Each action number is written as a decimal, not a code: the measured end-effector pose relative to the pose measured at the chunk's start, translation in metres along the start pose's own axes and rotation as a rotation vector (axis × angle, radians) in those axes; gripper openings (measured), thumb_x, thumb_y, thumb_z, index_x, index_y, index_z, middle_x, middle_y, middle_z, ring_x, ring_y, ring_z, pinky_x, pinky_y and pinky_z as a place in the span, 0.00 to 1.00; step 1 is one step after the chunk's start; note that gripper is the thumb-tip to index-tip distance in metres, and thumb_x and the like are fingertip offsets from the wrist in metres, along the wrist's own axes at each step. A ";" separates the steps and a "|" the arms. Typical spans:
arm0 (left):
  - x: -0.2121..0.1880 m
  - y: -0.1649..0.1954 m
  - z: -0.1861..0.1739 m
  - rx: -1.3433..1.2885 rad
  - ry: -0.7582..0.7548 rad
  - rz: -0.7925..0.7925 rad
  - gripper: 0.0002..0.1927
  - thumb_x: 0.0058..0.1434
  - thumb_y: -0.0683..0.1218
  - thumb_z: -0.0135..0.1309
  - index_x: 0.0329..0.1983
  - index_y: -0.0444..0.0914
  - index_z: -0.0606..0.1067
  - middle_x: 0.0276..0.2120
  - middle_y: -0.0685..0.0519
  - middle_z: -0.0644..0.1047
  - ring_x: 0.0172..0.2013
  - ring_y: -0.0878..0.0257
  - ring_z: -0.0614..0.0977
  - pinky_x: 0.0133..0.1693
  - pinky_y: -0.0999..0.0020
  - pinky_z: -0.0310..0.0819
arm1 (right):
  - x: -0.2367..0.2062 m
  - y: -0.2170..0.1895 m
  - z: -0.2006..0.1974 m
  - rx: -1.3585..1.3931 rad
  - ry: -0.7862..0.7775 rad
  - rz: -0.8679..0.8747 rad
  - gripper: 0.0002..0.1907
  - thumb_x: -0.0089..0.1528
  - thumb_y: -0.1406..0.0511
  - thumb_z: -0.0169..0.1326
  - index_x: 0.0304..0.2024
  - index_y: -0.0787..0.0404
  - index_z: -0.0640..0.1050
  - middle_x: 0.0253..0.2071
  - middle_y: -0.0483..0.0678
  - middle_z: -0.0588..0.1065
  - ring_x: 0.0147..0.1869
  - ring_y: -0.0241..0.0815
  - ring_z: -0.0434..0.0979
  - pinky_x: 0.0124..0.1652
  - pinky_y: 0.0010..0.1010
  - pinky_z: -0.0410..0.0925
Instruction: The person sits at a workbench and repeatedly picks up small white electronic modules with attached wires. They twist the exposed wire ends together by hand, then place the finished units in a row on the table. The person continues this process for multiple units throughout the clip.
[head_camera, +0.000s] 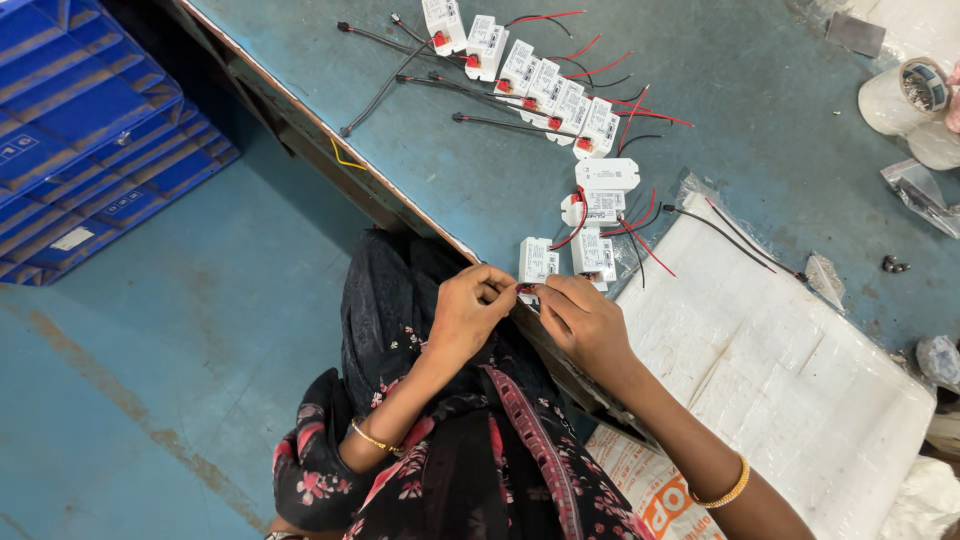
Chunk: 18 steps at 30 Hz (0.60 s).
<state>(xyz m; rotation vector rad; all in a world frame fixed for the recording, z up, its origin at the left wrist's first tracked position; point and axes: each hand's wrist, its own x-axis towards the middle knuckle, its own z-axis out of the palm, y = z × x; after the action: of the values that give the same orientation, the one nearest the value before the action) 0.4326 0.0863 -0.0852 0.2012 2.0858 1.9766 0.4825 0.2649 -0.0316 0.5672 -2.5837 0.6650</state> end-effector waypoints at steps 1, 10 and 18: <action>0.002 0.002 0.000 0.022 -0.003 -0.011 0.09 0.58 0.44 0.61 0.34 0.31 0.80 0.27 0.52 0.81 0.25 0.71 0.81 0.28 0.74 0.73 | 0.000 0.000 0.000 0.003 -0.001 0.002 0.10 0.57 0.73 0.61 0.42 0.66 0.80 0.43 0.49 0.77 0.43 0.46 0.79 0.40 0.34 0.72; 0.010 0.022 0.000 0.157 -0.061 -0.143 0.11 0.54 0.46 0.60 0.31 0.32 0.80 0.18 0.51 0.79 0.19 0.68 0.78 0.27 0.73 0.73 | 0.000 0.000 0.001 0.017 -0.005 0.021 0.09 0.57 0.73 0.60 0.42 0.65 0.81 0.43 0.48 0.77 0.43 0.46 0.79 0.40 0.34 0.73; 0.011 0.027 0.003 0.328 -0.048 -0.104 0.11 0.54 0.47 0.59 0.30 0.32 0.80 0.19 0.48 0.79 0.21 0.62 0.81 0.31 0.68 0.75 | 0.000 -0.001 0.001 0.058 -0.024 0.050 0.09 0.58 0.73 0.59 0.42 0.66 0.81 0.43 0.49 0.77 0.45 0.47 0.79 0.42 0.35 0.73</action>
<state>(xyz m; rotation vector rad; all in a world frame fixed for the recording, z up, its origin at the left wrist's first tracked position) 0.4209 0.0938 -0.0594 0.1953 2.3268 1.5485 0.4829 0.2640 -0.0318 0.5330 -2.6164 0.7558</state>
